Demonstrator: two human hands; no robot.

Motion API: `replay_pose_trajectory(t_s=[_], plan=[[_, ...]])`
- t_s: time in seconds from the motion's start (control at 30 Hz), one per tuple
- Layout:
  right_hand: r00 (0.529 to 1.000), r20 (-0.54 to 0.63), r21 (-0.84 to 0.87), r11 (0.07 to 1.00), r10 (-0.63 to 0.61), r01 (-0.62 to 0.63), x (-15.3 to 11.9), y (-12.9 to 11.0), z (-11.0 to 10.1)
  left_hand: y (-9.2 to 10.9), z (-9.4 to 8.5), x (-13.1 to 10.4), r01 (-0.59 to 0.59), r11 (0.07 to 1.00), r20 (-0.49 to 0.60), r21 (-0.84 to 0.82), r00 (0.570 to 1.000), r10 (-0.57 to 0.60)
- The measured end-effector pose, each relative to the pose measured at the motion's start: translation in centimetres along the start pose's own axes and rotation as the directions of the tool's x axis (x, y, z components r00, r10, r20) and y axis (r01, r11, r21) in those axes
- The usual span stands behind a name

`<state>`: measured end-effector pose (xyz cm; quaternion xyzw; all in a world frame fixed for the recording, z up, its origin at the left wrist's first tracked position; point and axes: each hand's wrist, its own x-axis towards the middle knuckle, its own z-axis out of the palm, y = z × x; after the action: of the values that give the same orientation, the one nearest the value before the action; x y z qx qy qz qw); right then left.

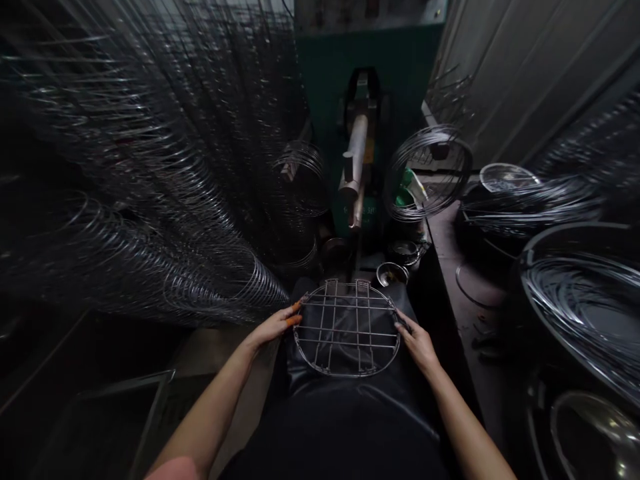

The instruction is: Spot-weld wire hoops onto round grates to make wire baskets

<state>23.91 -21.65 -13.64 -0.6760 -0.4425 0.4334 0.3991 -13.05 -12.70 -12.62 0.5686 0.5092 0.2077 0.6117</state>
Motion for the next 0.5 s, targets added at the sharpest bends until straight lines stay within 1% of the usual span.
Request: replay_pose_trajectory(t_s=[0.07,0.17,0.23,0.3,0.43,0.47,0.5], plan=[[0.999,0.028,0.027,0.999,0.019,-0.02,-0.4,0.1,-0.2,0.1,-0.7,-0.1,-0.017,0.999,0.078,0.046,0.997,0.014],[0.994,0.097,0.075,0.996,0.049,-0.056,-1.2,0.1,-0.5,0.6,-1.9,-0.7,0.042,0.997,0.211,0.058,0.976,-0.053],[0.989,0.126,0.086,0.993,0.072,-0.083,-1.7,-0.2,-0.5,1.1,-2.5,-1.2,0.071,0.995,0.269,0.067,0.959,-0.087],[0.989,0.123,0.078,0.992,0.087,-0.097,-2.1,-0.6,-0.6,1.6,-2.9,-1.3,0.062,0.994,0.272,0.095,0.958,-0.086],[0.985,0.14,0.06,0.992,0.097,-0.106,-2.4,-1.6,-1.1,2.1,-3.1,-0.9,0.039,0.993,0.177,0.109,0.982,-0.058],[0.982,0.159,0.058,0.992,0.099,-0.11,-2.5,-1.9,-1.3,2.1,-3.1,-0.9,0.042,0.993,0.174,0.108,0.983,-0.06],[0.977,0.187,0.053,0.992,0.104,-0.116,-2.6,-2.1,-1.6,2.1,-3.1,-0.9,0.047,0.992,0.199,0.115,0.978,-0.069]])
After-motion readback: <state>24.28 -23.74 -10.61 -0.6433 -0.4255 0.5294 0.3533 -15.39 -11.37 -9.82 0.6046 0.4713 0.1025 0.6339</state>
